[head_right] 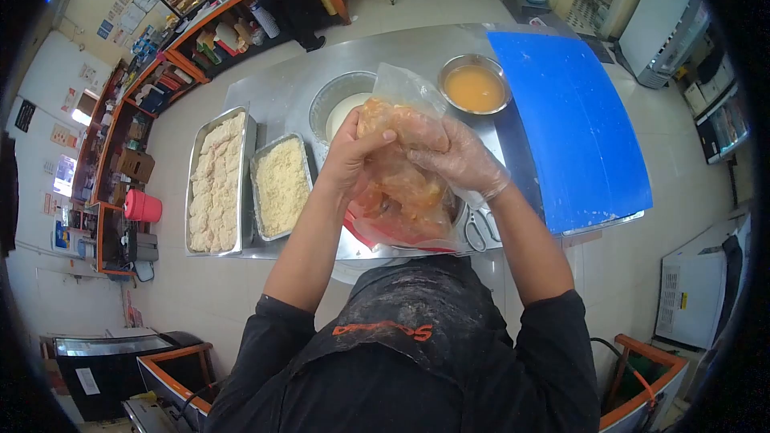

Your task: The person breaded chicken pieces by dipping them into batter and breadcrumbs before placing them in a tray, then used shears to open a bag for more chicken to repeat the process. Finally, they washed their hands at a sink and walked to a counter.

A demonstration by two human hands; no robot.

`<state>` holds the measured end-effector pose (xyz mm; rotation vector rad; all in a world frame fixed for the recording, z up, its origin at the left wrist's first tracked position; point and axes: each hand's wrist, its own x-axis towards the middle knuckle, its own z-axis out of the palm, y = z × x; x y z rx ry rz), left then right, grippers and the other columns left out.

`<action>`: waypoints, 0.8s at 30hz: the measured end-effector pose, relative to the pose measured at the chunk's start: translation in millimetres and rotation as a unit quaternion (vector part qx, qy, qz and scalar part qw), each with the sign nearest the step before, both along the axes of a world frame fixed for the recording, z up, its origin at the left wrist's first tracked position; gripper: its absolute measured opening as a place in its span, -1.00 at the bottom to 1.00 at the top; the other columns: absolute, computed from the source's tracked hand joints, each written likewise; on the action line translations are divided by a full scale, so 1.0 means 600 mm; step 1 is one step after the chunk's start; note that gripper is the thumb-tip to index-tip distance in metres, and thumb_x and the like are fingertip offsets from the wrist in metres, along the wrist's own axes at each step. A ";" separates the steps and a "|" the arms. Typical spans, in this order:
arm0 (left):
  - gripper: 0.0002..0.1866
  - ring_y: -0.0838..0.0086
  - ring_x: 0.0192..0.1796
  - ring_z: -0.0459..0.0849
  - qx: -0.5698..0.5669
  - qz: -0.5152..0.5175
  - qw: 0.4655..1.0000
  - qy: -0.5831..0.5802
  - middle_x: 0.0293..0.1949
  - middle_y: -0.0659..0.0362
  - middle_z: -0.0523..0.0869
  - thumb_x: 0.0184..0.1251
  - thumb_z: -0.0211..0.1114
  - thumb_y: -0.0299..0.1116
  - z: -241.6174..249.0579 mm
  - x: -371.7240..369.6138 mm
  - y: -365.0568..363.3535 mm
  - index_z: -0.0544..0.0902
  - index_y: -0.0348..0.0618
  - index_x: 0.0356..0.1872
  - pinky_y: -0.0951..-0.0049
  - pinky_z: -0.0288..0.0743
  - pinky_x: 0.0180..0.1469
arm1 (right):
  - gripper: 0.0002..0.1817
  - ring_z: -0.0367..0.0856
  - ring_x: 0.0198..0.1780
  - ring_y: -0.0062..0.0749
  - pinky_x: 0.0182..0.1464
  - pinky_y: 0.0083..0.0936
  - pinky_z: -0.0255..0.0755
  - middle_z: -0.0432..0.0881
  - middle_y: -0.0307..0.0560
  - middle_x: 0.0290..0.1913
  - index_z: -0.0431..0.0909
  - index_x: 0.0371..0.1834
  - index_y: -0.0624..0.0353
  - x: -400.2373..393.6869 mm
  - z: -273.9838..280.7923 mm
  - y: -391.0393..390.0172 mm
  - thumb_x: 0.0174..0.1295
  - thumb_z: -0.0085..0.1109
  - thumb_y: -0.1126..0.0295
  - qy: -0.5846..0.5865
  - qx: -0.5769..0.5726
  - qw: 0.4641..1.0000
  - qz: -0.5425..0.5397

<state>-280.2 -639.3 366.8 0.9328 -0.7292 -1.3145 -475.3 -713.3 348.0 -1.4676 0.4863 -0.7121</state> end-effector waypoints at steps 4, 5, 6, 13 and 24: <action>-0.43 0.33 0.14 0.66 0.019 -0.042 0.999 0.019 0.10 0.11 0.62 0.22 0.43 -0.53 0.001 0.006 -0.002 0.41 -0.20 0.24 0.24 0.58 0.23 | -0.48 0.60 0.08 -0.57 0.14 -0.51 0.52 0.67 -0.22 0.06 0.56 0.23 0.24 0.012 0.007 0.014 0.18 0.44 0.43 -0.045 0.019 0.998 -0.025; -0.44 0.33 0.14 0.66 0.020 -0.047 0.999 0.019 0.11 0.11 0.62 0.22 0.43 -0.53 0.001 0.003 -0.003 0.41 -0.20 0.24 0.25 0.57 0.24 | -0.49 0.61 0.05 -0.57 0.12 -0.52 0.52 0.68 -0.23 0.04 0.57 0.23 0.24 0.017 0.003 0.016 0.18 0.42 0.45 -0.054 0.010 0.998 -0.037; -0.44 0.34 0.14 0.66 0.013 -0.042 0.999 0.026 0.10 0.11 0.62 0.22 0.43 -0.52 -0.001 0.001 -0.004 0.42 -0.21 0.23 0.27 0.57 0.24 | -0.50 0.62 0.03 -0.58 0.10 -0.52 0.53 0.69 -0.24 0.01 0.58 0.22 0.24 0.020 0.001 0.018 0.18 0.40 0.47 -0.063 0.001 0.997 -0.050; -0.49 0.40 0.11 0.66 0.005 -0.018 1.000 -0.014 0.06 0.12 0.63 0.26 0.44 -0.46 -0.012 -0.005 -0.004 0.44 -0.25 0.20 0.35 0.55 0.23 | -0.59 0.72 -0.20 -0.39 -0.08 -0.47 0.56 0.76 -0.01 -0.18 0.66 0.11 0.17 0.018 0.020 0.031 0.18 0.37 0.34 0.059 -0.246 0.958 -0.138; -0.16 -0.01 0.20 0.50 -0.137 0.008 0.765 -0.629 0.18 -0.14 0.47 -0.08 0.62 -0.04 0.044 -0.012 0.037 0.52 -0.26 0.23 0.09 0.37 0.32 | -0.67 0.70 -0.31 0.10 -0.22 -0.11 0.59 0.71 0.12 -0.37 0.68 -0.03 -0.20 0.009 0.041 0.015 0.12 0.37 0.12 0.385 -0.383 0.838 -0.047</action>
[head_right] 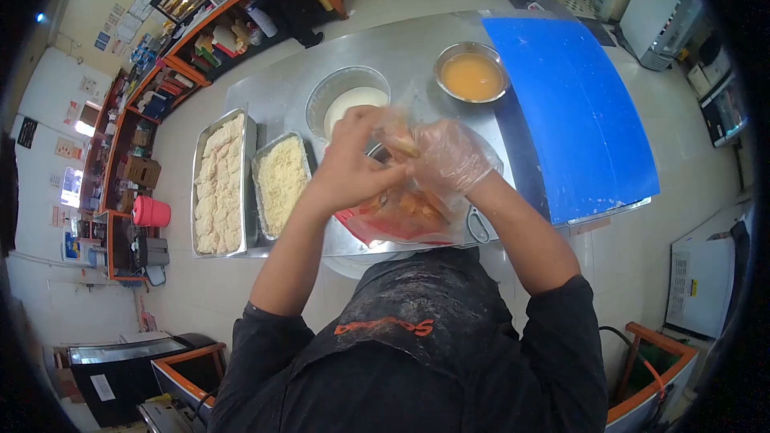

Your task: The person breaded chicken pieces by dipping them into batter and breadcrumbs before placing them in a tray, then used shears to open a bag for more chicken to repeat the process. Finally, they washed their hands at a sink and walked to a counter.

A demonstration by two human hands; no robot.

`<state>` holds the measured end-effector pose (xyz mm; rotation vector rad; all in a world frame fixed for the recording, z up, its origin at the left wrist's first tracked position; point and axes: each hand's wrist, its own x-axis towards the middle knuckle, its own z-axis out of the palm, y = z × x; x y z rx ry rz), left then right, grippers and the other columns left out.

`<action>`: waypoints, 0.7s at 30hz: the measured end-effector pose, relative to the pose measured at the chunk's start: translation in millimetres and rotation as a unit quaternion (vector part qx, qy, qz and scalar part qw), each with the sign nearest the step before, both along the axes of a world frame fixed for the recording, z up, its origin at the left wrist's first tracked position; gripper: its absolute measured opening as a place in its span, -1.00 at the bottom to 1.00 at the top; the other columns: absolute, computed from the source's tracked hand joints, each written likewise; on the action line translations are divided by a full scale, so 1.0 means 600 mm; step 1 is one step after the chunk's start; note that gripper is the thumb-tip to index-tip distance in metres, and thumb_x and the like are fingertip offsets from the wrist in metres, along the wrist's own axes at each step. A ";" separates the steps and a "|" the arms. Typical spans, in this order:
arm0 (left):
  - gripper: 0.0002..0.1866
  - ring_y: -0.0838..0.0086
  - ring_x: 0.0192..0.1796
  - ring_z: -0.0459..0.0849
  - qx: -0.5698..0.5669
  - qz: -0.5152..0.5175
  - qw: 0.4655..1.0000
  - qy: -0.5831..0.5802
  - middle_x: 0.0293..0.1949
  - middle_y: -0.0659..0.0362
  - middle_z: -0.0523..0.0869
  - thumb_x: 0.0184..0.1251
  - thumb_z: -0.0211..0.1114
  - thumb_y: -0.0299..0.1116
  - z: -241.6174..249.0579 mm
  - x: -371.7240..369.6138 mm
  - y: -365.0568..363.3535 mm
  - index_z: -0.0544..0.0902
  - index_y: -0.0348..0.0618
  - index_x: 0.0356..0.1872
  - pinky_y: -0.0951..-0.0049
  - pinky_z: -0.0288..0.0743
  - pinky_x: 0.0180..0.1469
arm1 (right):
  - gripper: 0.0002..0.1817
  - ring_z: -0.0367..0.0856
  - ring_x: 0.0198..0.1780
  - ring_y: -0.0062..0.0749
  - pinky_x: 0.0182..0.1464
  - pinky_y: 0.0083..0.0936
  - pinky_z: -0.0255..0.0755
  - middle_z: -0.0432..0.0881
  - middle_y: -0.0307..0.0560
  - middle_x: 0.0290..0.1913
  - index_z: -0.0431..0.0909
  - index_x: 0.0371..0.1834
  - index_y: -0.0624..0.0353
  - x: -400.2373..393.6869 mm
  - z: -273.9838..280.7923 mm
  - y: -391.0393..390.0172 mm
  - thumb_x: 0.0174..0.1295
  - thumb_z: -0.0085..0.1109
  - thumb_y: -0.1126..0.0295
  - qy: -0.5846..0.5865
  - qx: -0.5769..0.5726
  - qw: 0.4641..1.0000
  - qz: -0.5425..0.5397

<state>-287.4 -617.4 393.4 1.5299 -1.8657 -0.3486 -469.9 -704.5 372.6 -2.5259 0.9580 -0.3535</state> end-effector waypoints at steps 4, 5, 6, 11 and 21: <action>-0.18 0.03 0.21 0.50 0.040 -0.029 0.997 -0.054 0.16 -0.06 0.52 -0.12 0.64 0.01 -0.039 0.014 -0.016 0.56 -0.19 0.19 0.11 0.39 0.29 | -0.71 0.70 -0.28 0.13 -0.21 -0.15 0.58 0.71 0.12 -0.35 0.69 -0.11 -0.05 -0.001 -0.025 -0.003 0.12 0.36 0.16 -0.031 0.028 0.994 0.097; -0.16 0.03 0.21 0.50 0.055 -0.032 0.994 -0.085 0.13 -0.04 0.53 -0.14 0.66 0.02 -0.036 0.020 -0.013 0.56 -0.17 0.20 0.13 0.39 0.30 | -0.70 0.70 -0.28 0.14 -0.21 -0.16 0.58 0.71 0.12 -0.34 0.68 -0.11 -0.03 -0.002 -0.029 -0.006 0.12 0.36 0.16 -0.062 0.057 0.990 0.115; -0.13 0.04 0.21 0.50 0.070 -0.035 0.990 -0.117 0.10 -0.03 0.55 -0.16 0.67 0.04 -0.034 0.027 -0.009 0.55 -0.16 0.22 0.14 0.39 0.30 | -0.69 0.69 -0.27 0.14 -0.20 -0.17 0.57 0.71 0.13 -0.33 0.68 -0.10 0.00 -0.001 -0.033 -0.007 0.12 0.36 0.16 -0.092 0.087 0.983 0.134; -0.06 0.21 0.21 0.55 0.169 -0.094 0.956 0.219 0.19 -0.01 0.57 -0.20 0.70 0.12 -0.040 0.075 -0.057 0.51 -0.16 0.21 0.23 0.43 0.24 | -0.72 0.69 -0.30 0.05 -0.18 -0.25 0.55 0.69 0.13 -0.34 0.66 -0.09 0.09 0.000 -0.051 -0.032 0.15 0.35 0.27 -0.154 0.112 0.969 0.157; -0.56 0.36 -0.42 0.53 0.123 -0.010 0.992 -0.012 -0.58 0.06 0.49 0.33 0.45 -0.16 -0.073 0.014 -0.109 0.49 -0.26 -0.55 0.32 0.35 -0.35 | -0.69 0.75 -0.25 -0.16 -0.13 -0.32 0.56 0.73 0.14 -0.27 0.67 0.05 0.13 -0.004 -0.100 -0.027 0.32 0.24 0.25 -0.321 0.174 0.929 0.060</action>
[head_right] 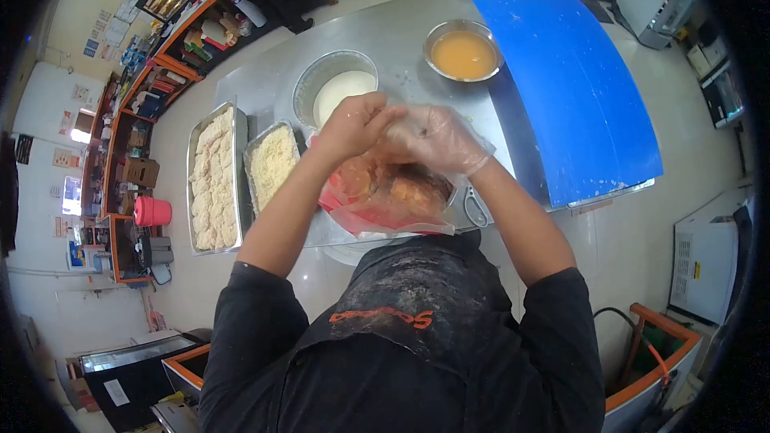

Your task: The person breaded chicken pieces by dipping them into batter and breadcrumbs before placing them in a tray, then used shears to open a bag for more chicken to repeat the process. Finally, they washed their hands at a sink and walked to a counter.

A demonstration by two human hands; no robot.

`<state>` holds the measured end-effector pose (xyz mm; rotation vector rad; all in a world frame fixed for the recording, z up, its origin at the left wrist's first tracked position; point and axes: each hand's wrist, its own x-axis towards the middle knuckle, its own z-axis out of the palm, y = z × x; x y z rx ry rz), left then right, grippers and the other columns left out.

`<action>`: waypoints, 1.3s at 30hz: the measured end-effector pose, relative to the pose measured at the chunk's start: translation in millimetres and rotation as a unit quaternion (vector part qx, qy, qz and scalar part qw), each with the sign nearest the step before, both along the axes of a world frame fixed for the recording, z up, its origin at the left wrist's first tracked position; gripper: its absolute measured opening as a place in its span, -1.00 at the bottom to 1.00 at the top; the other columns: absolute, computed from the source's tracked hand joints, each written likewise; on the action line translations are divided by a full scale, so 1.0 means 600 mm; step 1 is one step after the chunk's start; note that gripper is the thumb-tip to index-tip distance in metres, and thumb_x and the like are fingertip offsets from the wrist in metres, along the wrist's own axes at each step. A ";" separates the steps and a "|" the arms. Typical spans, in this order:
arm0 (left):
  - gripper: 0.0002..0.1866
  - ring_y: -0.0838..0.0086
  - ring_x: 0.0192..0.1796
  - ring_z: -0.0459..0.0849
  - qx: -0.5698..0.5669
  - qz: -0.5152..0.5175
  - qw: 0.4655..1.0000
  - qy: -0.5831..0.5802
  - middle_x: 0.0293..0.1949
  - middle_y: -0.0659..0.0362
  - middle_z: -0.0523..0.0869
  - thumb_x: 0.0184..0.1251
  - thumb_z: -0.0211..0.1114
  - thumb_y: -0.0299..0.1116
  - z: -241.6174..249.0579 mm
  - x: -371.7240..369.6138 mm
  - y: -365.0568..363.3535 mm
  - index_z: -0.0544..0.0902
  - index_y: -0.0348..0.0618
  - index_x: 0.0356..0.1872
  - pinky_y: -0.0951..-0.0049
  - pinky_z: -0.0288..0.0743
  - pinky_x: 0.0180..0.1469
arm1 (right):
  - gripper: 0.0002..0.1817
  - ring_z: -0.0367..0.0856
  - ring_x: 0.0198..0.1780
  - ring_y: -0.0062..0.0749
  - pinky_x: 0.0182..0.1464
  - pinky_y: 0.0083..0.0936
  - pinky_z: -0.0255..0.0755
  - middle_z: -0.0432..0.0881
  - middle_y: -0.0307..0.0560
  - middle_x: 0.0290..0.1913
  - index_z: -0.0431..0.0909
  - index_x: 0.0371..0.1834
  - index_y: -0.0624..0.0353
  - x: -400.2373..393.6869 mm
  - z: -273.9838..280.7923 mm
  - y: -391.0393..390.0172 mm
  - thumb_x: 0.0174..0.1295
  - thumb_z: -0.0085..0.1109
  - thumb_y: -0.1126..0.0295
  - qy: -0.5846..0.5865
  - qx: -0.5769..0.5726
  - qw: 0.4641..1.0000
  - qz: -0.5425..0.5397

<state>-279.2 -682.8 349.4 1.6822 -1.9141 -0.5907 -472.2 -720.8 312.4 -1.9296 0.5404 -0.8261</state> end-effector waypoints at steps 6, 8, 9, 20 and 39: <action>-0.58 -0.04 -0.34 0.58 -0.208 -0.080 0.973 -0.064 -0.50 -0.06 0.60 0.28 0.44 -0.12 -0.004 -0.001 0.010 0.51 -0.25 -0.54 0.08 0.45 -0.26 | -0.70 0.57 -0.47 0.08 -0.32 -0.24 0.51 0.65 0.11 -0.44 0.66 -0.09 0.13 -0.031 0.011 0.029 0.34 0.24 0.13 0.111 -0.187 0.971 -0.099; -0.61 -0.05 -0.32 0.60 -0.161 -0.129 0.976 -0.063 -0.50 -0.06 0.60 0.29 0.42 -0.13 0.017 -0.003 0.015 0.52 -0.23 -0.50 0.07 0.45 -0.25 | -0.67 0.57 -0.46 0.06 -0.31 -0.24 0.51 0.64 0.11 -0.43 0.65 -0.07 0.11 -0.043 0.020 0.033 0.34 0.24 0.08 0.124 -0.149 0.978 -0.081; -0.62 -0.05 -0.32 0.60 -0.093 -0.142 0.984 -0.051 -0.49 -0.05 0.61 0.30 0.40 -0.12 0.029 -0.010 0.020 0.53 -0.22 -0.48 0.07 0.45 -0.25 | -0.64 0.57 -0.45 0.05 -0.29 -0.23 0.52 0.64 0.11 -0.42 0.65 -0.05 0.10 -0.054 0.016 0.022 0.33 0.24 0.05 0.124 -0.090 0.986 -0.067; -0.70 0.03 -0.19 0.69 -0.172 -0.176 0.961 -0.127 -0.36 0.05 0.73 0.35 0.34 -0.10 0.023 -0.038 -0.038 0.62 -0.14 -0.36 0.07 0.47 -0.13 | -0.61 0.64 -0.05 0.15 0.01 -0.03 0.54 0.64 0.22 -0.14 0.52 0.02 0.27 -0.187 -0.224 0.150 0.23 0.25 0.25 0.459 -0.103 0.854 -0.223; -0.92 0.14 -0.18 0.64 -0.194 -0.253 0.932 -0.173 -0.33 0.11 0.60 0.23 0.32 -0.35 0.041 -0.059 -0.020 0.67 -0.11 -0.38 0.14 0.48 -0.12 | -0.19 0.68 -0.05 0.19 -0.03 0.00 0.53 0.68 0.23 -0.13 0.50 0.11 0.26 -0.224 0.045 0.143 -0.04 0.51 -0.15 0.350 -0.016 0.921 -0.172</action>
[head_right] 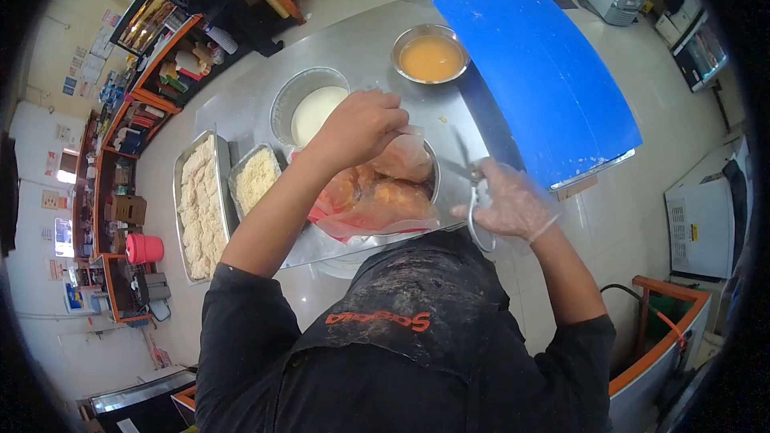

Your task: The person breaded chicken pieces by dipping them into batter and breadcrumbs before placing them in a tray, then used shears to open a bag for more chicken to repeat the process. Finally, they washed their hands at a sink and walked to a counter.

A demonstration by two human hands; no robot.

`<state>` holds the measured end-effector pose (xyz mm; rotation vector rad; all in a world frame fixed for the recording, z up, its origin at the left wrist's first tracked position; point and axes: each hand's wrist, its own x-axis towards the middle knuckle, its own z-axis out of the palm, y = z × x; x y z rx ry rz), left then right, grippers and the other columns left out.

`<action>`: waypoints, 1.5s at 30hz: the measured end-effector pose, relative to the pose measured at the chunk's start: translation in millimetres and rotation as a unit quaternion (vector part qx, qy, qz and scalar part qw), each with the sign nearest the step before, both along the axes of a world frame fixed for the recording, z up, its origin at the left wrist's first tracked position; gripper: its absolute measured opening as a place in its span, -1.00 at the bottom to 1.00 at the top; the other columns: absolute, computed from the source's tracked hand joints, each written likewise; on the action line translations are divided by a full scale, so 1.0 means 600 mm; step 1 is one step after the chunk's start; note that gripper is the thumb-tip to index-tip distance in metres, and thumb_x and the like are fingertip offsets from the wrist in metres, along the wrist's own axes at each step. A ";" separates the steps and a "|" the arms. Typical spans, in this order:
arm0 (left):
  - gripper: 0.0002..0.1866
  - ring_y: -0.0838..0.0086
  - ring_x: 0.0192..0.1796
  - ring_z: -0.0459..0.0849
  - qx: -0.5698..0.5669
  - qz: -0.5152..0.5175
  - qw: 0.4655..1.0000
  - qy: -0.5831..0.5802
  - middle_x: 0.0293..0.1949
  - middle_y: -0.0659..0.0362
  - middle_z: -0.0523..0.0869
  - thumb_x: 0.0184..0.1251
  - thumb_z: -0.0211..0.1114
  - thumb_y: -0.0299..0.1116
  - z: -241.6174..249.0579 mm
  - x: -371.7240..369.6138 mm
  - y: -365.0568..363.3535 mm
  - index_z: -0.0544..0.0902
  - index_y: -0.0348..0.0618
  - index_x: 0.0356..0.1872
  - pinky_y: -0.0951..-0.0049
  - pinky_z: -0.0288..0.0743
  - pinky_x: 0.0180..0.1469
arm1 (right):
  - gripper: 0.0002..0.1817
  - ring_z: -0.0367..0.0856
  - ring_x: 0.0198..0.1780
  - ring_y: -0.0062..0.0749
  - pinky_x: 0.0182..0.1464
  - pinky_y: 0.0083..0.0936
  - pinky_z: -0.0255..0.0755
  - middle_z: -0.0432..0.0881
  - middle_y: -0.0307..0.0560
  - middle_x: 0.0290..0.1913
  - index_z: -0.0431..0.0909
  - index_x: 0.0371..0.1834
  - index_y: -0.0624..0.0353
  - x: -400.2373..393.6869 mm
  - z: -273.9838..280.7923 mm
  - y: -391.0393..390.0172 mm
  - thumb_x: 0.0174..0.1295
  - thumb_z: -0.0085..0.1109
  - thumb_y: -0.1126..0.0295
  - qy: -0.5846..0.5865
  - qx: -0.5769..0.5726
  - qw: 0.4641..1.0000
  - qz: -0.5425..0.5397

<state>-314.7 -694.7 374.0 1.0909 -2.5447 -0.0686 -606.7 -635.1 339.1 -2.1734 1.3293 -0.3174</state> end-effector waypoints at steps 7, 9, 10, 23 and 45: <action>-0.92 0.21 -0.11 0.66 0.013 0.029 0.999 -0.042 -0.28 0.17 0.63 0.23 0.33 -0.35 0.011 -0.010 -0.009 0.75 -0.03 -0.31 0.16 0.50 -0.06 | -0.25 0.70 -0.07 0.24 -0.06 -0.01 0.55 0.67 0.38 -0.16 0.56 0.03 0.32 0.078 0.057 -0.057 0.09 0.39 -0.21 0.116 0.003 0.987 0.110; -0.92 0.21 -0.11 0.66 0.018 0.020 0.999 -0.044 -0.28 0.17 0.63 0.22 0.33 -0.37 0.008 -0.010 -0.010 0.75 -0.04 -0.30 0.17 0.51 -0.06 | -0.27 0.71 -0.15 0.23 -0.09 -0.01 0.55 0.68 0.36 -0.27 0.59 -0.10 0.34 0.084 0.046 -0.066 0.09 0.38 -0.24 0.093 -0.018 0.989 0.110; -0.92 0.20 -0.11 0.66 0.020 0.017 0.999 -0.045 -0.28 0.17 0.63 0.21 0.34 -0.37 0.007 -0.010 -0.011 0.75 -0.05 -0.30 0.17 0.51 -0.06 | -0.26 0.72 -0.17 0.22 -0.10 -0.01 0.56 0.69 0.35 -0.29 0.59 -0.13 0.34 0.090 0.049 -0.072 0.08 0.39 -0.25 0.101 -0.009 0.989 0.107; -0.89 0.16 -0.13 0.70 0.054 0.075 0.996 -0.012 -0.25 0.14 0.65 0.32 0.26 -0.30 0.009 -0.007 0.002 0.70 -0.04 -0.30 0.13 0.58 -0.14 | -0.08 0.71 0.00 0.03 0.05 -0.17 0.56 0.69 0.19 -0.10 0.49 0.03 0.39 0.086 0.130 -0.032 0.04 0.37 -0.36 0.269 -0.035 0.958 0.089; -0.66 -0.01 -0.33 0.62 0.175 0.037 0.975 0.130 -0.43 -0.10 0.65 0.44 0.29 -0.13 0.006 -0.062 -0.055 0.67 -0.23 -0.38 0.13 0.48 -0.26 | -0.37 0.77 -0.22 0.02 -0.14 -0.10 0.61 0.76 0.16 -0.31 0.66 -0.13 0.26 0.206 0.041 -0.072 0.17 0.27 -0.19 0.230 -0.108 0.961 0.113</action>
